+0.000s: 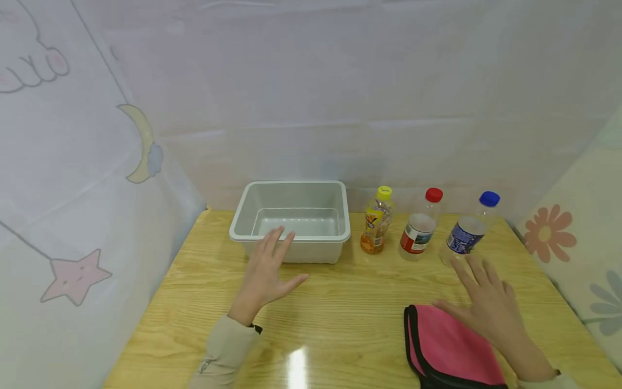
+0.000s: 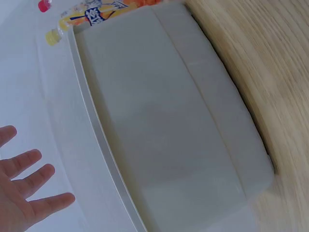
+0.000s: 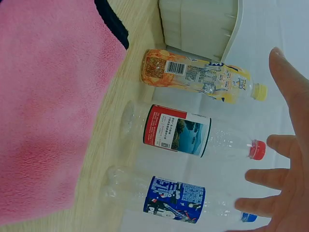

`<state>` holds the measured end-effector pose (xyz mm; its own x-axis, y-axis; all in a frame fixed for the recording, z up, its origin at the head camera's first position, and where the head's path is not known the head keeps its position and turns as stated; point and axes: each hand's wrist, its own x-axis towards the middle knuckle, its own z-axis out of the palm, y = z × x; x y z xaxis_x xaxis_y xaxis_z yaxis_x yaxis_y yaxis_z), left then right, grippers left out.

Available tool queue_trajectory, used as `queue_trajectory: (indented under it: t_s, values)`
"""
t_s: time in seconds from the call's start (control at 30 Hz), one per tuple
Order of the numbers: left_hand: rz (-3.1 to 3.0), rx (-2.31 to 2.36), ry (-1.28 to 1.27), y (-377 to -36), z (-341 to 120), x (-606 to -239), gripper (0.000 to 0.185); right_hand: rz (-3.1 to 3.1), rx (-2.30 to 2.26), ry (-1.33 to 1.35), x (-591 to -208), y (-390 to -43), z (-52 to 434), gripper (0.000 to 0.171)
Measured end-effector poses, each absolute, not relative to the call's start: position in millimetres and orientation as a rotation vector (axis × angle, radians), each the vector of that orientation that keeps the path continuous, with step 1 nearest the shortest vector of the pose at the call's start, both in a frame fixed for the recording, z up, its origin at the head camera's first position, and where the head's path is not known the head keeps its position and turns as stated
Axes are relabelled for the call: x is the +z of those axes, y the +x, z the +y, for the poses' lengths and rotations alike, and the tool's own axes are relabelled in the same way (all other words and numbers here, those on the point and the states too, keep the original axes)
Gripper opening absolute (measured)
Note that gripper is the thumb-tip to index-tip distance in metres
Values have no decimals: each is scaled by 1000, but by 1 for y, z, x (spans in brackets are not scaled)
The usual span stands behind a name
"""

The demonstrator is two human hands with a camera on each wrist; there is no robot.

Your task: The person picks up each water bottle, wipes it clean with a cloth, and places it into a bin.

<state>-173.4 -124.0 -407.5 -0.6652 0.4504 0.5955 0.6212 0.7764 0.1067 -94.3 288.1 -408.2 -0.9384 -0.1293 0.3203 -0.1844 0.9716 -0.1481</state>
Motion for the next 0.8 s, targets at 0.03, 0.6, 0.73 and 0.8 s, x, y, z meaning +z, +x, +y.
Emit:
queue_trajectory:
  t_s: [0.03, 0.6, 0.73, 0.8]
  values:
    - [-2389, -422, -814, -174, -122, -407, 81, -2827, 275, 223, -408, -92, 289, 102]
    - [-2213, -591, -927, -194, -94, -396, 59, -3272, 445, 110, -422, -81, 296, 86]
    - [-2232, -672, -928, -202, -85, -389, 56, -3325, 461, 123, -436, -78, 299, 87]
    - [-2251, -718, -924, -206, -80, -386, 55, -3367, 502, 80, -443, -75, 299, 90]
